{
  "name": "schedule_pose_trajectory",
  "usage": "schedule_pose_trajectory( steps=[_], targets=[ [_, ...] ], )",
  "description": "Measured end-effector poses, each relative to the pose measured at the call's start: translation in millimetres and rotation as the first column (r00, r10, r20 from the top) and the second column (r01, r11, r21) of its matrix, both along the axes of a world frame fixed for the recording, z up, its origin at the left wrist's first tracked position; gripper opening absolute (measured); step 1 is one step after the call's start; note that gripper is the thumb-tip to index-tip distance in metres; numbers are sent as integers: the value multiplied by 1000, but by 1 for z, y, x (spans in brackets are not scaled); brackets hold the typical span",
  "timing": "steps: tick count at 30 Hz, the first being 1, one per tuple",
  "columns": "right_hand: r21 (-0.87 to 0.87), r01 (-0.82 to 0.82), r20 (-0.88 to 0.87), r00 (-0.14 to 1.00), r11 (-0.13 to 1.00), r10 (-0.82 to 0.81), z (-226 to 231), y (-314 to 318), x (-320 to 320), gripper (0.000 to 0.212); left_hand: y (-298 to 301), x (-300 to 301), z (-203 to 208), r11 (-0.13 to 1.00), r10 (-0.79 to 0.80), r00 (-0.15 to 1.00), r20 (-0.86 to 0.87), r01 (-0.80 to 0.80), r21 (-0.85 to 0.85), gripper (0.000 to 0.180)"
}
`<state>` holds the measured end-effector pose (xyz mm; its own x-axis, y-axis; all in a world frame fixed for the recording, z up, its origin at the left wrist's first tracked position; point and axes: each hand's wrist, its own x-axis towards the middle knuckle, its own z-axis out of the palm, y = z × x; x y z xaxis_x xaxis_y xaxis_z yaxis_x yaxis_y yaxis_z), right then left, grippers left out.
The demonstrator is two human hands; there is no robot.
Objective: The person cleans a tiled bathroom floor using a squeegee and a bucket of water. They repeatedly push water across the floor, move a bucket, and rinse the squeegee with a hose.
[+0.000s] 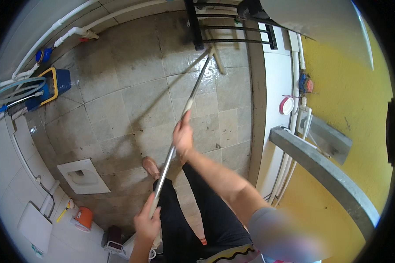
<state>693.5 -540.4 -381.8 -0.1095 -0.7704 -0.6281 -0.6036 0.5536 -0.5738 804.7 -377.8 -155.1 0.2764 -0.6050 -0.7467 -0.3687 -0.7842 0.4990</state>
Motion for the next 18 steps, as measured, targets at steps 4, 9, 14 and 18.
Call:
schedule_pose_trajectory(
  steps=[4,9,14,18],
  targets=[
    [105,-28,144,989,994,12,45,83,54,68,75,36,58,999,-14,990,143,6,54,45],
    [-5,-218,215,953,976,214,62,142,102,68,110,81,112,990,-111,964,241,87,106,39],
    [-57,-385,209,897,921,388,36,95,76,22,134,113,119,944,-68,941,332,-48,328,54],
    [-118,-344,28,936,931,350,-47,-11,93,13,154,132,94,756,-247,951,185,70,650,42]
  ],
)
